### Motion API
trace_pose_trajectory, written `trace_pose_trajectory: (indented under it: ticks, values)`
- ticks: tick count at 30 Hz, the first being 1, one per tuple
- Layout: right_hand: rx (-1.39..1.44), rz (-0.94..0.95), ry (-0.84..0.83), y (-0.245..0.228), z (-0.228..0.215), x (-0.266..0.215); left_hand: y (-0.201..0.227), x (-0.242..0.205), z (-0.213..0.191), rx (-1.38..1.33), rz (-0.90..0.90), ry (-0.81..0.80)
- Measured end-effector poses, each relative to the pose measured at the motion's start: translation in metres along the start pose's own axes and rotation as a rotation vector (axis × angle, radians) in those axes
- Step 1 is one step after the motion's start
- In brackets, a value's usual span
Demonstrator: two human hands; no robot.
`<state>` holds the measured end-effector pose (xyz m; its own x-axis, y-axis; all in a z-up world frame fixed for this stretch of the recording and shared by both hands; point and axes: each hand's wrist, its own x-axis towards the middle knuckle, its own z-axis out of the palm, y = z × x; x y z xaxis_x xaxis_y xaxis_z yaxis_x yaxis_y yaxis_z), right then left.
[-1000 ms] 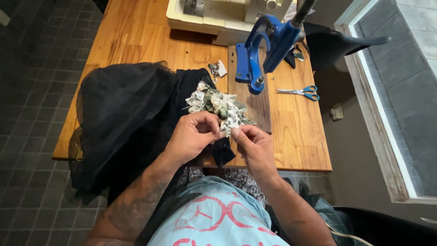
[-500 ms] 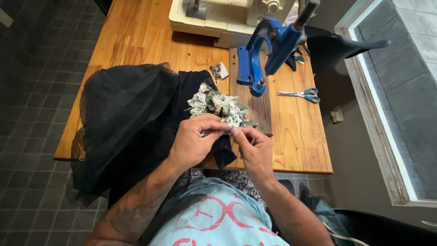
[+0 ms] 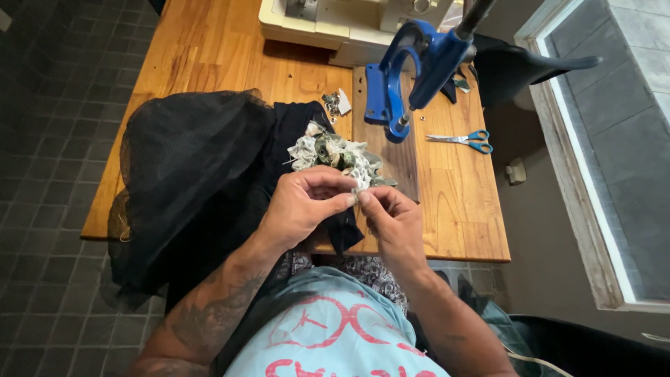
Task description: Using a hand press and manual manipulation to attach and detail decorative elements on a garment
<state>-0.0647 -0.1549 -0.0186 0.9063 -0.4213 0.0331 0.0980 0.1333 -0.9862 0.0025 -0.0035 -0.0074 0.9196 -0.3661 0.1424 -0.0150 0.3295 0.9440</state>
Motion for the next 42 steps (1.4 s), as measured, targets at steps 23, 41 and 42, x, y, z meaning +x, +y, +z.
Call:
trace_pose_trajectory:
  ticks: [23, 41, 42]
  values:
    - [0.529, 0.3, -0.508, 0.011, -0.041, -0.022, -0.005, 0.009, -0.008, 0.041, 0.16, -0.018]
    - [0.558, 0.339, -0.463, 0.03, -0.037, -0.012, -0.008, 0.01, -0.006, 0.073, 0.135, -0.007]
    - [0.558, 0.34, -0.463, 0.029, -0.037, -0.013, -0.008, 0.009, -0.006, 0.072, 0.135, -0.006]
